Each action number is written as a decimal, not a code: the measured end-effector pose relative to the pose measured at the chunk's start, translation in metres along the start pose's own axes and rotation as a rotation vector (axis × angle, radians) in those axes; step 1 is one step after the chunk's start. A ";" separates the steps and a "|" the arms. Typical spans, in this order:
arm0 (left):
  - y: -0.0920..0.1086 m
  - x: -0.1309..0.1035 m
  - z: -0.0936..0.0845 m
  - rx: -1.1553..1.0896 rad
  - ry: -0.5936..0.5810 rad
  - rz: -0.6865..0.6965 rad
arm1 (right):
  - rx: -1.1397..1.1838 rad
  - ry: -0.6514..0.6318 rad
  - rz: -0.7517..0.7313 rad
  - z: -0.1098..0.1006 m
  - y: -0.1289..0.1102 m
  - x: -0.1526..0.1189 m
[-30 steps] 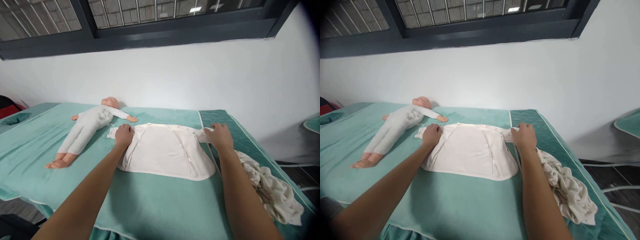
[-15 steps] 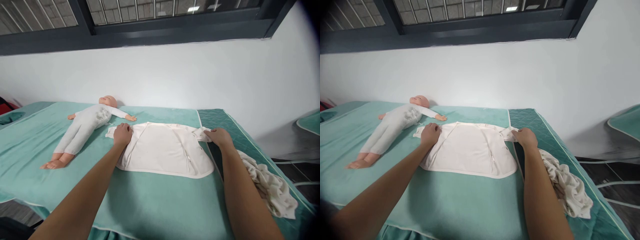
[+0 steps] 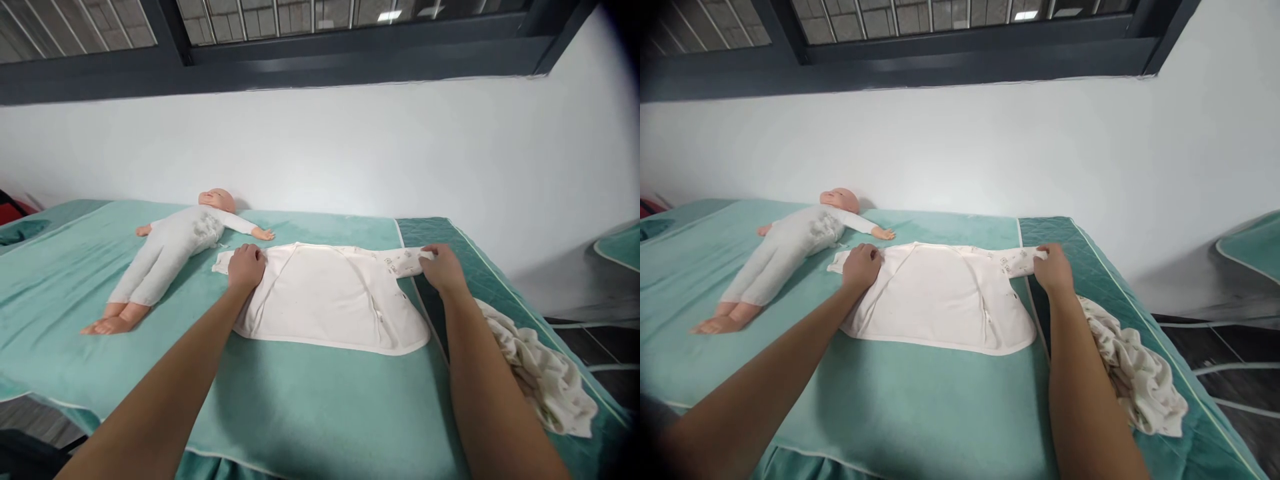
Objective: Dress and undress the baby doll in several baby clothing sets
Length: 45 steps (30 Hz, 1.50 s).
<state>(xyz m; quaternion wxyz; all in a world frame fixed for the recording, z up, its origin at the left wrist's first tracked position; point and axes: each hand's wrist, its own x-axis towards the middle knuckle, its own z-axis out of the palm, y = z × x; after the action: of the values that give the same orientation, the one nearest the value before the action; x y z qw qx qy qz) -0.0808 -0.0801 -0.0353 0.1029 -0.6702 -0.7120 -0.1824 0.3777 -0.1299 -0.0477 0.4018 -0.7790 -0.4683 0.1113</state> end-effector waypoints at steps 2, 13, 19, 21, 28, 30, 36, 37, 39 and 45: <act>0.000 0.000 0.000 -0.004 -0.001 -0.002 | -0.086 -0.039 0.036 -0.001 0.002 -0.003; -0.002 0.000 0.004 -0.019 0.021 0.005 | -0.176 -0.198 -0.558 0.028 -0.032 -0.025; -0.002 0.000 0.004 -0.021 0.030 0.012 | -0.338 -0.405 -0.481 0.046 -0.032 -0.036; -0.003 0.000 0.005 -0.020 0.035 0.013 | -0.242 -0.342 -0.549 0.044 -0.038 -0.039; -0.003 0.000 0.007 -0.017 0.044 0.015 | -0.114 -0.384 -0.701 0.051 -0.069 -0.056; -0.003 0.001 0.008 -0.016 0.048 0.015 | -0.157 -0.321 -0.623 0.055 -0.071 -0.056; -0.004 0.001 0.009 -0.015 0.053 0.011 | -0.174 -0.233 -0.402 0.059 -0.069 -0.042; -0.004 0.001 0.009 -0.014 0.052 0.011 | -0.155 -0.241 -0.379 0.059 -0.068 -0.039; -0.004 0.001 0.009 -0.013 0.051 0.010 | -0.107 -0.242 -0.346 0.059 -0.066 -0.035; -0.002 0.000 0.008 -0.014 0.050 0.008 | -0.161 -0.167 -0.375 0.059 -0.063 -0.032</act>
<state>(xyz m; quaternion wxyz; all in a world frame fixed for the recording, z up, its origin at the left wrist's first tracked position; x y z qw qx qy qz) -0.0820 -0.0772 -0.0427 0.1168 -0.6692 -0.7051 -0.2034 0.2876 -0.1099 -0.0463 0.3118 -0.6959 -0.6440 0.0608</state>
